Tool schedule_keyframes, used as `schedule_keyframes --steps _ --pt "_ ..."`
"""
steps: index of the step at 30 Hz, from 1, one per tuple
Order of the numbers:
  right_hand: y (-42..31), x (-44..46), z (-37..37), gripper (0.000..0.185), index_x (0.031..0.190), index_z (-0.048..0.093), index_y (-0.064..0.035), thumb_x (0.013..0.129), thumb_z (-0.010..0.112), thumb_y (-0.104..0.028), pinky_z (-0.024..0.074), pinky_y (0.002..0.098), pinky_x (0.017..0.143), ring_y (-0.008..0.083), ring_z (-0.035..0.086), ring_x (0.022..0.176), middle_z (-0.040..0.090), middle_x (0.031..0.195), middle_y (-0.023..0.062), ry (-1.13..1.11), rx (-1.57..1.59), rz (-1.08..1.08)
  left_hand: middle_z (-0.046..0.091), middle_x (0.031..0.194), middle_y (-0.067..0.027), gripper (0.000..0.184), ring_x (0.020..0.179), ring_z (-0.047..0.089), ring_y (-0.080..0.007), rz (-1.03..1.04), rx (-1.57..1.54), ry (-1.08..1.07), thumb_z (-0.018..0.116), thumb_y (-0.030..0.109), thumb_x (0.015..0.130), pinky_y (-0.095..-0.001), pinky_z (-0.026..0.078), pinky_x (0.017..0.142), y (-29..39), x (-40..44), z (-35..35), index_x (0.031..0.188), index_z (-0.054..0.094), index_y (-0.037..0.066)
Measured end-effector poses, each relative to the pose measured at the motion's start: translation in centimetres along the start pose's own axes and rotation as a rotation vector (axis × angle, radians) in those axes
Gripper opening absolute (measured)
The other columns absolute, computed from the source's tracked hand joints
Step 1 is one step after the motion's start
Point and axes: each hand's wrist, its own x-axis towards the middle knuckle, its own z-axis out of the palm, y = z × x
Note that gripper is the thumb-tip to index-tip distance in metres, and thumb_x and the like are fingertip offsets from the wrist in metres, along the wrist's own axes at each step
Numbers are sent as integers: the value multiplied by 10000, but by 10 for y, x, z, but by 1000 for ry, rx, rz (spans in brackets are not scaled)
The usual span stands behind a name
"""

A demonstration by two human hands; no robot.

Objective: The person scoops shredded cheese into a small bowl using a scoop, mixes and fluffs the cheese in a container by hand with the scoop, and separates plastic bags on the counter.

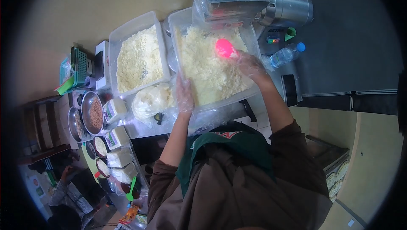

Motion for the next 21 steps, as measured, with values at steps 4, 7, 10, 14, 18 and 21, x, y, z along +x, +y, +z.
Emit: schedule_keyframes --steps 4,7,10,14,18,21 --pt "-30 -41 28 493 1386 420 -230 935 434 -428 455 445 925 357 587 1067 615 1157 191 -97 -58 -215 409 1422 -201 550 1317 380 -258 2 47 53 475 178 955 -334 254 1098 18 -2 3 1431 304 -37" --pt "-21 -30 7 451 1320 498 -241 926 437 -451 463 459 895 376 594 1026 627 1137 171 -119 -155 -131 410 1425 -189 545 1323 371 -249 -16 -45 53 468 175 959 -325 248 1100 18 -3 4 1437 301 -27" --pt "2 -37 -26 319 1124 613 -168 913 482 -369 489 436 811 342 617 899 654 993 160 105 13 128 409 1427 -184 535 1325 368 -247 -8 31 54 463 171 964 -319 245 1100 13 -2 3 1435 305 -28" --pt "68 -33 14 157 841 589 -81 833 549 -232 494 418 672 263 605 726 599 743 104 596 -282 -498 410 1424 -187 528 1320 374 -245 27 -6 68 459 164 966 -320 249 1098 8 1 4 1431 306 -35" --pt "1 -72 4 202 830 606 -76 847 567 -274 491 432 689 295 617 747 619 780 121 377 -388 -408 406 1425 -188 526 1320 371 -244 9 -16 65 459 164 967 -324 249 1097 9 -2 4 1428 307 -38" --pt "-17 -69 -4 247 860 636 -81 860 577 -321 487 442 703 322 620 763 640 808 131 171 -324 -374 398 1430 -186 530 1324 364 -243 -4 -65 50 461 165 968 -325 247 1098 7 -2 5 1431 302 -36"
